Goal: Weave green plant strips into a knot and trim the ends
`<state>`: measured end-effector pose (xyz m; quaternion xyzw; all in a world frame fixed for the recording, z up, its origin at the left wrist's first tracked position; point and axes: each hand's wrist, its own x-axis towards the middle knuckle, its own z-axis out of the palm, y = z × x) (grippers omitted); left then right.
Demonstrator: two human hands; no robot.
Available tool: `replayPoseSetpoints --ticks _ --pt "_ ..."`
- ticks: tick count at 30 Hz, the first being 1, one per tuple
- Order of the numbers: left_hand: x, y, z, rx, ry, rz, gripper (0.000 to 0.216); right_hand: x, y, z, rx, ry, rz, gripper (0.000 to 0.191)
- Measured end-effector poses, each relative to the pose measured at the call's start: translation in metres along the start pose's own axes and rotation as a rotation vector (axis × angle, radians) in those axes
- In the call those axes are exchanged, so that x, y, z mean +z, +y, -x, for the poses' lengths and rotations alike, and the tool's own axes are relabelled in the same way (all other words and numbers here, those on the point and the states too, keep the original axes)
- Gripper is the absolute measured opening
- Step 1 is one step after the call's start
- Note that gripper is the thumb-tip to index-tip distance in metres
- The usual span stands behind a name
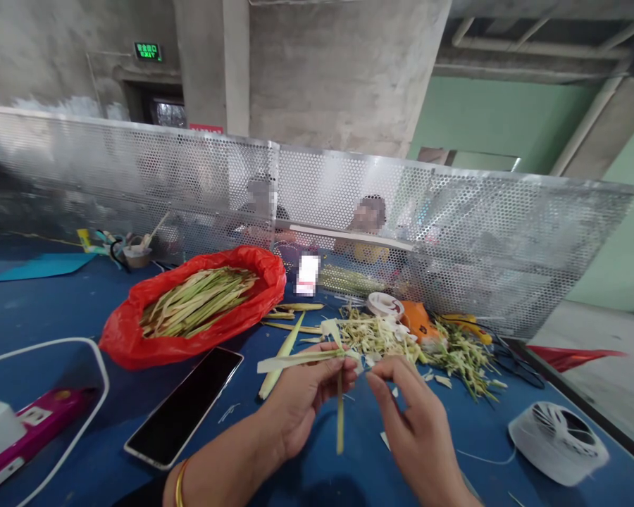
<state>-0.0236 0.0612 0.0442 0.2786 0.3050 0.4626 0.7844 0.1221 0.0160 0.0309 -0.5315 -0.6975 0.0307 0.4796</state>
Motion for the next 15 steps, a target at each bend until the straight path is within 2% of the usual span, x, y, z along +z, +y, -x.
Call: replayPoseSetpoints --ticks 2,7,12,15 --pt "0.001 0.001 0.001 -0.043 -0.049 -0.019 0.027 -0.002 0.005 -0.003 0.017 0.021 -0.001 0.014" --pt "0.001 -0.003 0.0 -0.041 -0.06 -0.083 0.02 0.007 0.014 -0.004 0.089 -0.121 -0.049 0.016" --pt "-0.002 -0.007 -0.003 0.017 -0.008 -0.171 0.03 0.014 0.012 0.001 0.132 -0.174 -0.05 0.01" --pt "-0.003 -0.008 -0.003 0.092 0.056 -0.263 0.038 0.013 0.009 0.002 0.051 -0.142 0.003 0.014"
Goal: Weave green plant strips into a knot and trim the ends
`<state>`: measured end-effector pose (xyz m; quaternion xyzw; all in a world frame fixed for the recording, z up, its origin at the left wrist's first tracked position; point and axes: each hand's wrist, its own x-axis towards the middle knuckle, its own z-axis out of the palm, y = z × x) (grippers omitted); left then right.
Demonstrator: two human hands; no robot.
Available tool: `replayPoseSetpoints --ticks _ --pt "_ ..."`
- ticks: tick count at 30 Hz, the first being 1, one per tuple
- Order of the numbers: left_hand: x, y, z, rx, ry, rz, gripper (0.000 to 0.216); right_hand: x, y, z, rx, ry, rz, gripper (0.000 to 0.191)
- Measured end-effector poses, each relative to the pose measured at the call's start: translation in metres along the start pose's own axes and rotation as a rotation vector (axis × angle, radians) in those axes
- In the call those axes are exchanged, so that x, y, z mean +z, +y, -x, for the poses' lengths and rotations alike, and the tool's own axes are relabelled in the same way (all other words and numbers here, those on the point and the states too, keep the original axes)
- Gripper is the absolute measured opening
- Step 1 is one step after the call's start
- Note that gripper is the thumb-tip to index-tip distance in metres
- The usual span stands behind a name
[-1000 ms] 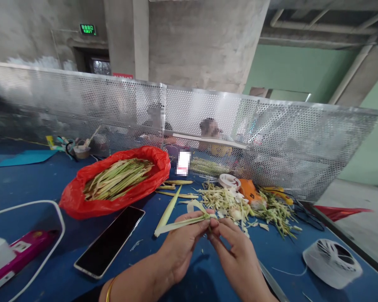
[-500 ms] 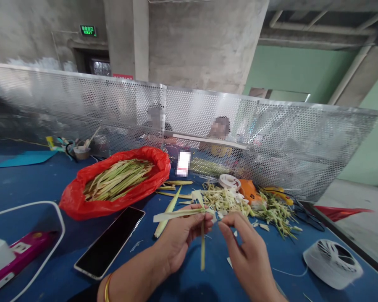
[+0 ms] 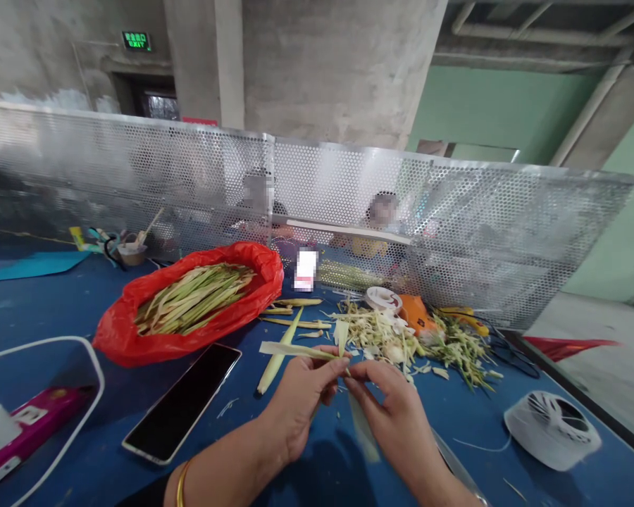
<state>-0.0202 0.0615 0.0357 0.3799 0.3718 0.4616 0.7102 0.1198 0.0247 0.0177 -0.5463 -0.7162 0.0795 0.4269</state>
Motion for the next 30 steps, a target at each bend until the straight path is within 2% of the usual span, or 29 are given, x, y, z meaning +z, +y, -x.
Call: replayPoseSetpoints --ticks 6,10,13,17,19,21,24,30 --pt "-0.001 -0.005 -0.002 0.059 0.136 -0.151 0.038 -0.001 -0.009 0.002 -0.178 0.009 0.2 0.024" --pt "-0.004 -0.011 -0.007 0.04 0.154 -0.135 0.039 0.0 -0.012 0.003 -0.204 -0.049 0.226 0.026" --pt "-0.006 -0.008 -0.009 0.011 0.09 -0.149 0.037 -0.002 -0.007 -0.001 -0.007 -0.045 0.063 0.026" --pt "-0.006 -0.002 -0.003 -0.089 -0.095 -0.22 0.027 -0.006 0.004 -0.011 0.344 -0.022 -0.408 0.035" --pt "-0.005 -0.001 0.0 -0.154 -0.191 -0.234 0.023 -0.005 0.006 -0.013 0.454 -0.062 -0.636 0.035" --pt "-0.004 -0.002 0.002 -0.203 -0.222 -0.237 0.023 -0.003 0.006 -0.013 0.527 -0.065 -0.776 0.034" --pt "-0.002 -0.005 0.002 -0.202 -0.187 -0.267 0.029 0.0 0.004 -0.011 0.542 0.005 -0.789 0.033" --pt "0.0 -0.011 0.001 -0.159 -0.159 -0.367 0.026 0.006 0.009 -0.01 0.492 0.109 -0.605 0.032"
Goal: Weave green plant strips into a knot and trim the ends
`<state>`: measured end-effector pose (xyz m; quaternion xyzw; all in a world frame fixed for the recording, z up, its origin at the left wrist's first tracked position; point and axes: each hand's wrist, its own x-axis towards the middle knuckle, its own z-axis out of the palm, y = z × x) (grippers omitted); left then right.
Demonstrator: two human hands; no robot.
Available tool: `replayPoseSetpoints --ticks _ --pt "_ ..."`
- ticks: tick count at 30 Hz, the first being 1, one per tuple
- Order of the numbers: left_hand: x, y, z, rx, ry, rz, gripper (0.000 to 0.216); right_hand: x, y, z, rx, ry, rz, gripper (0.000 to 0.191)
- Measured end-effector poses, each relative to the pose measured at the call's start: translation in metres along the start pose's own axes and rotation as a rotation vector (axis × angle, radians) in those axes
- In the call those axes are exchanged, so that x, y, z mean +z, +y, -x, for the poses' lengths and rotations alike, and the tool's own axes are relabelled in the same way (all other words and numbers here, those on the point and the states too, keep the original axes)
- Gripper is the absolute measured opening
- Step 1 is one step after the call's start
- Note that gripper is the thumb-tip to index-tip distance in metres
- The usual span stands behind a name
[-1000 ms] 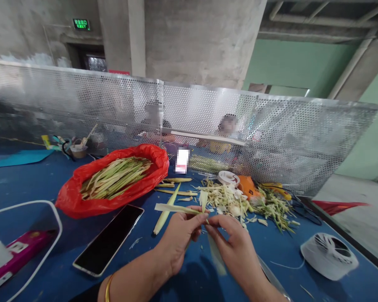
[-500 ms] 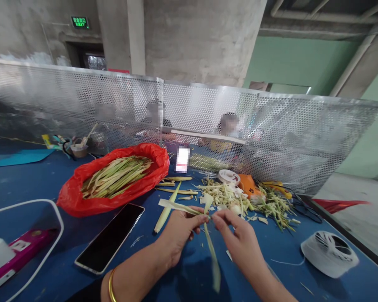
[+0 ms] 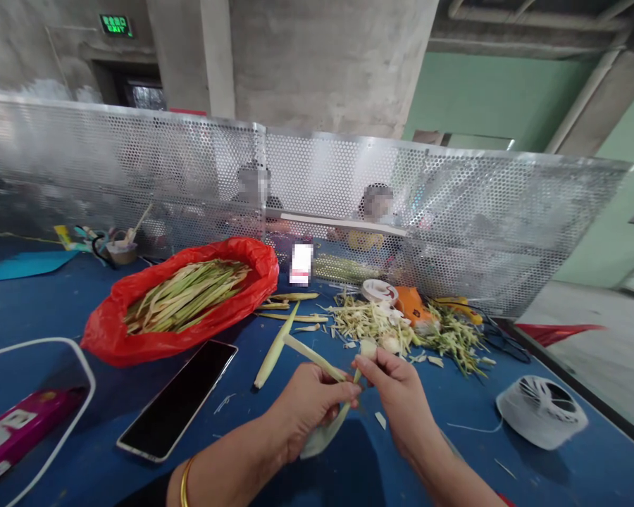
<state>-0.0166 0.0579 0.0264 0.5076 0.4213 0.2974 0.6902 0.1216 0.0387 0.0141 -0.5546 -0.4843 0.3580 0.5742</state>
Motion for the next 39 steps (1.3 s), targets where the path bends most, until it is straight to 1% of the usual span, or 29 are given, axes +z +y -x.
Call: replayPoseSetpoints --ticks 2,4,5,7,8,9,10,12,13,14,15,17,19,22,24,27,29,31,33,35,37,39 --pt "0.0 -0.002 0.0 0.014 -0.003 -0.036 0.024 -0.005 0.001 -0.003 -0.037 -0.044 0.133 0.035" --pt "0.001 -0.004 0.001 0.015 -0.016 -0.078 0.021 -0.013 -0.004 -0.005 -0.093 -0.093 0.361 0.042" --pt "0.002 -0.004 0.001 0.008 -0.024 -0.094 0.02 -0.017 -0.008 -0.005 -0.147 -0.081 0.51 0.047" --pt "0.005 -0.003 0.003 -0.014 -0.034 -0.126 0.018 -0.023 -0.018 -0.004 -0.332 0.124 0.774 0.045" --pt "0.007 -0.003 0.004 -0.022 -0.034 -0.141 0.017 -0.025 -0.022 -0.002 -0.416 0.135 0.814 0.04" --pt "0.009 -0.002 0.005 -0.021 -0.036 -0.158 0.018 -0.024 -0.026 0.001 -0.461 0.078 0.801 0.033" --pt "0.011 -0.002 0.006 -0.009 -0.042 -0.179 0.02 -0.022 -0.028 0.003 -0.466 -0.021 0.752 0.025" --pt "0.014 -0.004 0.008 0.024 -0.06 -0.224 0.023 -0.016 -0.029 0.007 -0.395 -0.215 0.621 0.016" --pt "0.015 -0.005 0.008 0.039 -0.076 -0.248 0.023 -0.012 -0.028 0.009 -0.343 -0.271 0.562 0.014" --pt "0.015 -0.007 0.008 0.051 -0.093 -0.272 0.022 -0.009 -0.026 0.01 -0.296 -0.293 0.514 0.015" --pt "0.016 -0.008 0.009 0.06 -0.105 -0.295 0.022 -0.007 -0.024 0.01 -0.259 -0.288 0.473 0.016" --pt "0.015 -0.008 0.009 0.09 -0.119 -0.323 0.022 -0.005 -0.021 0.01 -0.232 -0.227 0.408 0.019" --pt "0.015 -0.006 0.011 0.11 -0.103 -0.34 0.022 -0.005 -0.019 0.01 -0.245 -0.146 0.367 0.02" --pt "0.015 -0.002 0.014 0.092 -0.07 -0.362 0.022 -0.004 -0.018 0.011 -0.276 -0.043 0.344 0.021" --pt "0.014 -0.002 0.015 0.098 -0.079 -0.388 0.021 -0.002 -0.016 0.012 -0.282 -0.009 0.346 0.022" --pt "0.013 -0.009 0.012 0.134 -0.099 -0.402 0.022 -0.002 -0.014 0.011 -0.329 -0.024 0.384 0.023" --pt "0.013 -0.012 0.009 0.113 -0.087 -0.305 0.022 -0.006 -0.015 0.008 -0.41 -0.028 0.431 0.018" --pt "0.012 -0.012 0.005 0.063 -0.061 -0.131 0.029 -0.013 -0.018 0.005 -0.49 0.015 0.487 0.017" --pt "0.009 -0.006 0.003 0.016 -0.018 0.05 0.039 -0.02 -0.023 0.003 -0.508 0.066 0.539 0.019" --pt "0.005 0.002 0.003 0.01 0.036 0.178 0.044 -0.024 -0.026 0.003 -0.457 0.055 0.578 0.024" --pt "0.0 0.01 0.003 0.024 0.084 0.261 0.045 -0.023 -0.026 0.005 -0.381 -0.022 0.603 0.03" --pt "-0.005 0.016 0.004 0.042 0.105 0.303 0.044 -0.018 -0.024 0.007 -0.308 -0.126 0.598 0.031"
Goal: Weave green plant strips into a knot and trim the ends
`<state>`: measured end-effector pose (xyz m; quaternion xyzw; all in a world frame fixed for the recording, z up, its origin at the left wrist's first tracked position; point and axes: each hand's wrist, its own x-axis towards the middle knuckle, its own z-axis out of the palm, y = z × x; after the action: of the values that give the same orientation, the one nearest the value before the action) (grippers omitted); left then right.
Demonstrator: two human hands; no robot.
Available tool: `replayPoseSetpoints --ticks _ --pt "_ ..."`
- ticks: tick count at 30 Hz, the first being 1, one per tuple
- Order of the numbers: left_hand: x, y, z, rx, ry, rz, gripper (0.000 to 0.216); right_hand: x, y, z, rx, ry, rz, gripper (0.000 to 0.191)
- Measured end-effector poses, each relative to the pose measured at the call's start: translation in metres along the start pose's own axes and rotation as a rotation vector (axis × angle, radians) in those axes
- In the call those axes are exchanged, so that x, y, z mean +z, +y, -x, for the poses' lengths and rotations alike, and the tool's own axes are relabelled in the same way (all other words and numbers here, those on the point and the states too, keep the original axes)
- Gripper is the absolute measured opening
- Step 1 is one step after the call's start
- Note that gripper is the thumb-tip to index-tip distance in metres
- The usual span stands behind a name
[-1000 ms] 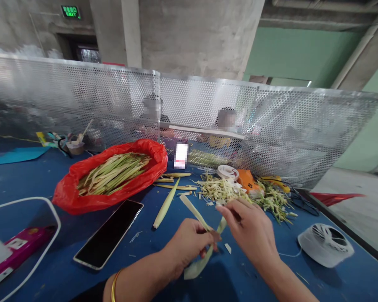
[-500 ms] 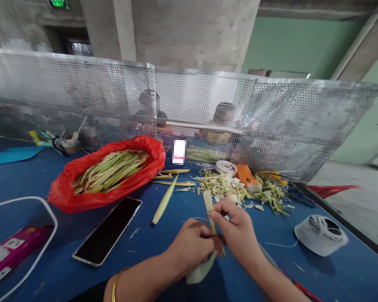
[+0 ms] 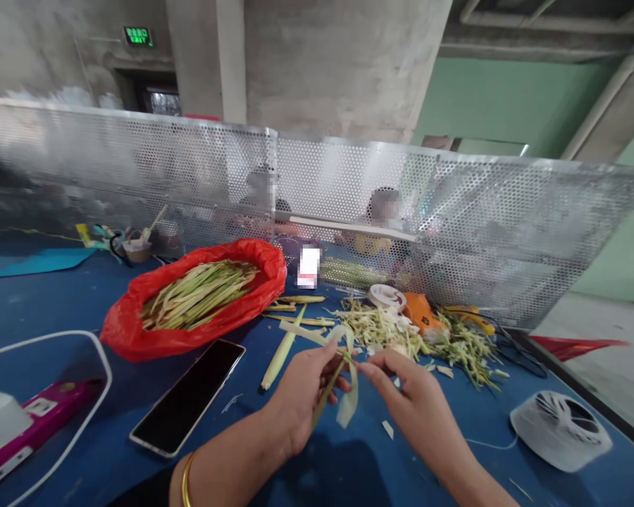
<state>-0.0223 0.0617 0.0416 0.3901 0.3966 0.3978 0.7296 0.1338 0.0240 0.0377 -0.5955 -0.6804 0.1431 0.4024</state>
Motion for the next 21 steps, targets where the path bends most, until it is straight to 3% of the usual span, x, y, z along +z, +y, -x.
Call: replayPoseSetpoints --ticks 3,9,14,16,21 --pt "-0.002 0.002 -0.001 0.041 0.011 0.007 0.039 0.012 0.0 0.001 0.038 -0.108 -0.095 0.031" --pt "-0.003 -0.008 -0.005 0.109 0.037 -0.062 0.021 0.021 0.001 0.001 0.062 -0.137 -0.218 0.037" --pt "-0.003 -0.014 -0.008 0.192 0.144 -0.105 0.019 0.017 -0.005 0.005 -0.057 -0.104 -0.04 0.031" --pt "-0.004 -0.015 -0.011 0.186 0.132 -0.085 0.022 0.016 -0.006 0.006 -0.076 -0.101 0.011 0.03" --pt "-0.006 -0.013 -0.013 0.115 0.03 -0.035 0.029 0.015 0.003 -0.001 0.137 -0.039 -0.2 0.037"
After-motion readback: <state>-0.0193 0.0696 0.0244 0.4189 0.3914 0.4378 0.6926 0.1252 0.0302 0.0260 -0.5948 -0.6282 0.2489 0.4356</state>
